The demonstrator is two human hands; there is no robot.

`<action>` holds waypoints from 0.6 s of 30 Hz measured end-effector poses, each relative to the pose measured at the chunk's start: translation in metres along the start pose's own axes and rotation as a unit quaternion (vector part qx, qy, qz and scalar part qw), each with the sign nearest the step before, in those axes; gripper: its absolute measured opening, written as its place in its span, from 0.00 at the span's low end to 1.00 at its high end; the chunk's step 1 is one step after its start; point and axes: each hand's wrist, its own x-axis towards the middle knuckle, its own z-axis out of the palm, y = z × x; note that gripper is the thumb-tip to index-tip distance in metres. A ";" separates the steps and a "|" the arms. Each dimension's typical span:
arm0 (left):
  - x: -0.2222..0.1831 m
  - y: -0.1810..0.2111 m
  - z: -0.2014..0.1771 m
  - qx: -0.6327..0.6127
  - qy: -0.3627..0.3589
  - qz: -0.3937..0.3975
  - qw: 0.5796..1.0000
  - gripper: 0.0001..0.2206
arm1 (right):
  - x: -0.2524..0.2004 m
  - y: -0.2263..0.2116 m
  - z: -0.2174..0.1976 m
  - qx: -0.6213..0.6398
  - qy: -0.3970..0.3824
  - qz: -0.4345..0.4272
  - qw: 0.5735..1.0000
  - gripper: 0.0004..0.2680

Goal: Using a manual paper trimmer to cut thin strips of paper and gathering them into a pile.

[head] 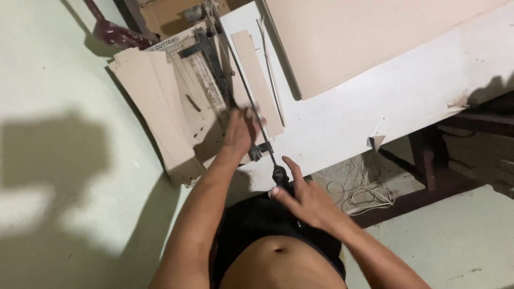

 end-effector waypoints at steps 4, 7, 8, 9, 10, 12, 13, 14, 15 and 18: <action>-0.010 -0.005 0.011 0.148 0.029 0.245 0.958 0.08 | 0.046 0.027 -0.006 -0.057 -0.031 -0.016 0.998 0.23; -0.007 -0.008 -0.001 0.191 0.053 0.294 0.935 0.08 | 0.081 0.022 -0.010 -0.039 0.002 -0.025 0.999 0.21; -0.006 -0.004 -0.002 0.215 0.052 0.287 0.932 0.05 | 0.087 0.017 -0.014 -0.002 0.022 -0.017 1.000 0.20; -0.003 -0.002 -0.005 0.214 0.054 0.286 0.932 0.05 | 0.111 0.030 -0.009 -0.004 0.023 -0.017 1.000 0.20; 0.000 0.001 -0.007 0.249 0.059 0.279 0.926 0.04 | 0.136 0.044 -0.005 -0.018 0.087 -0.040 0.995 0.19; -0.006 0.005 -0.019 0.281 0.059 0.274 0.918 0.08 | 0.177 0.061 0.004 -0.030 0.145 -0.061 0.987 0.18; -0.009 0.006 -0.031 0.273 0.096 0.269 0.918 0.05 | 0.198 0.064 0.006 -0.057 0.179 -0.063 0.980 0.15; -0.012 0.007 -0.042 0.265 0.133 0.265 0.918 0.04 | 0.219 0.067 0.007 -0.084 0.213 -0.065 0.971 0.13; -0.011 0.005 -0.018 0.266 0.131 0.265 0.918 0.04 | 0.231 0.065 0.011 -0.082 0.212 -0.065 0.972 0.13; -0.025 -0.006 0.029 0.238 0.129 0.285 0.919 0.06 | 0.256 0.056 0.021 -0.176 0.253 -0.076 0.948 0.13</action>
